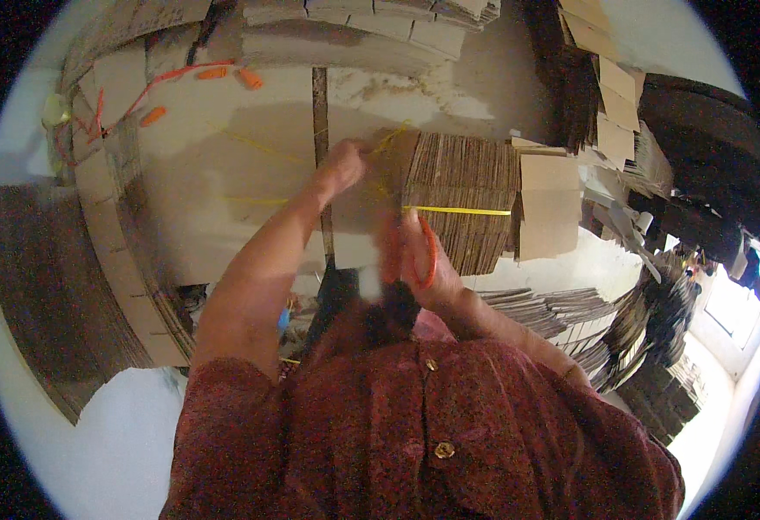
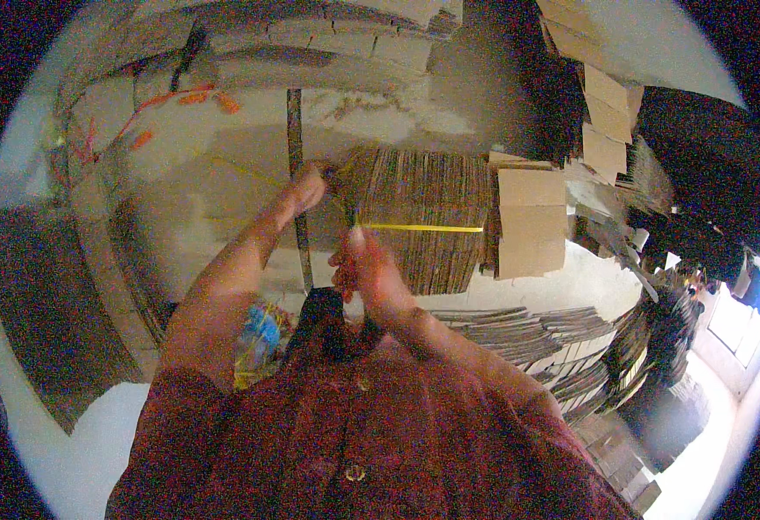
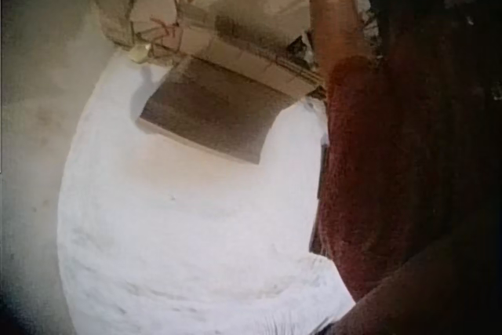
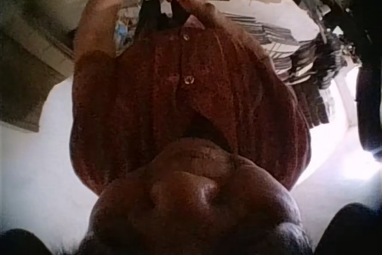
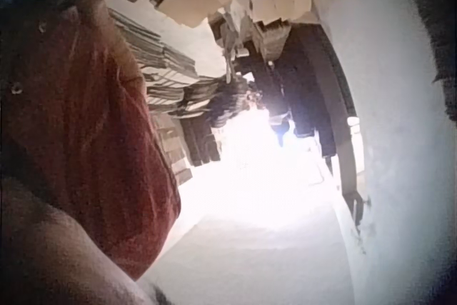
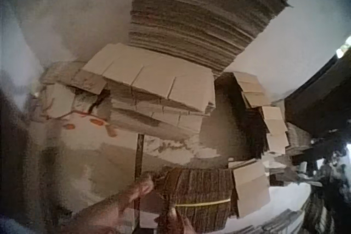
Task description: The person gathers flat cardboard pieces, stacks them, and ties the stack with a yellow plastic strap. They repeat this process to create multiple bundles, then place the finished bundles on the floor.
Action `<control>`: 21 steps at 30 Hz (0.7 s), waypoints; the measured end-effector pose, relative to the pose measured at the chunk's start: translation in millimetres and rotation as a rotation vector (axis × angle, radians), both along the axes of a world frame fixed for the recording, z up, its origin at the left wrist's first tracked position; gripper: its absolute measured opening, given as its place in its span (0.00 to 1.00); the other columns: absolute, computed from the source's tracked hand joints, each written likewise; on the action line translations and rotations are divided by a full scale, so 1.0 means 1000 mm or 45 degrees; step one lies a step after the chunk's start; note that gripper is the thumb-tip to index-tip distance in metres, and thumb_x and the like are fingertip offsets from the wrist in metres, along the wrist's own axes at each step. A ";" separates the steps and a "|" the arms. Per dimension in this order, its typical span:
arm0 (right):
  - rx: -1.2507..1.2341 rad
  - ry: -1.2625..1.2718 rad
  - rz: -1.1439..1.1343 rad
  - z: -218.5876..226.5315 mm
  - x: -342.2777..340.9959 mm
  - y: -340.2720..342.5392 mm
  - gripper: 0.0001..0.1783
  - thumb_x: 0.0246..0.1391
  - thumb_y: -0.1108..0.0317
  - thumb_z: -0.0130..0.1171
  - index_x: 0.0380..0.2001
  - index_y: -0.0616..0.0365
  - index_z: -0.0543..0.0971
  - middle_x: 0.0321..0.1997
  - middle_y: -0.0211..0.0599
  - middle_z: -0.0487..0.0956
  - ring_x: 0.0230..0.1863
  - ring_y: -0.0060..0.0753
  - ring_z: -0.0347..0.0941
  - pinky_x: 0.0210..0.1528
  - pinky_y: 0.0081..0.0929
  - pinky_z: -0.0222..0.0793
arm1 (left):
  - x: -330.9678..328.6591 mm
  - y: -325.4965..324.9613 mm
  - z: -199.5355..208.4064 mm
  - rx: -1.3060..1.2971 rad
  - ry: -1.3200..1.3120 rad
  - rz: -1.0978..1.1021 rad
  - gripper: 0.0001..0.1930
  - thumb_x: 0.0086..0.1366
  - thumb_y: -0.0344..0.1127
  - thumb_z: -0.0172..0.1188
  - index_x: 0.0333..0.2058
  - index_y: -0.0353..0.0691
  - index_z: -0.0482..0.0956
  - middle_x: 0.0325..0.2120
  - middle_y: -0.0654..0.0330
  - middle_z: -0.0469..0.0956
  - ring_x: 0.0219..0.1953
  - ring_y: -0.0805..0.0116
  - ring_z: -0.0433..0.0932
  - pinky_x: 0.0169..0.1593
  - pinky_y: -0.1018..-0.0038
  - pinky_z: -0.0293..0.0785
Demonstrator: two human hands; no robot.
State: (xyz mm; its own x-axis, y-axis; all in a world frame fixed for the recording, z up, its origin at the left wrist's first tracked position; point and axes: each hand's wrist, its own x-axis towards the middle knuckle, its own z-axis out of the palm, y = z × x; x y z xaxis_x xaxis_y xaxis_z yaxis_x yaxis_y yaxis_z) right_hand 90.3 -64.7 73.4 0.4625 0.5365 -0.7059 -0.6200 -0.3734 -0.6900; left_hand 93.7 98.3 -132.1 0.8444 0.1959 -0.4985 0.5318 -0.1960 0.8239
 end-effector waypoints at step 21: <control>-0.366 0.366 -0.262 -0.092 0.038 0.093 0.25 0.46 0.39 0.54 0.27 0.51 0.71 0.18 0.31 0.64 0.18 0.27 0.62 0.17 0.26 0.57 | -0.030 0.037 -0.010 -0.204 -0.027 0.287 0.10 0.56 0.37 0.53 0.24 0.36 0.73 0.17 0.51 0.71 0.23 0.58 0.74 0.28 0.67 0.67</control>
State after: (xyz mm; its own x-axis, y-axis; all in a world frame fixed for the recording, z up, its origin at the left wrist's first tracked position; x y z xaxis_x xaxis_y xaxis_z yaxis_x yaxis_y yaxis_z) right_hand 128.2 28.8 -18.8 0.3027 0.2169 -0.9281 -0.8527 -0.3734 -0.3654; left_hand 63.5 134.9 -142.0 0.7989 0.3000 -0.5213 0.5298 0.0593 0.8460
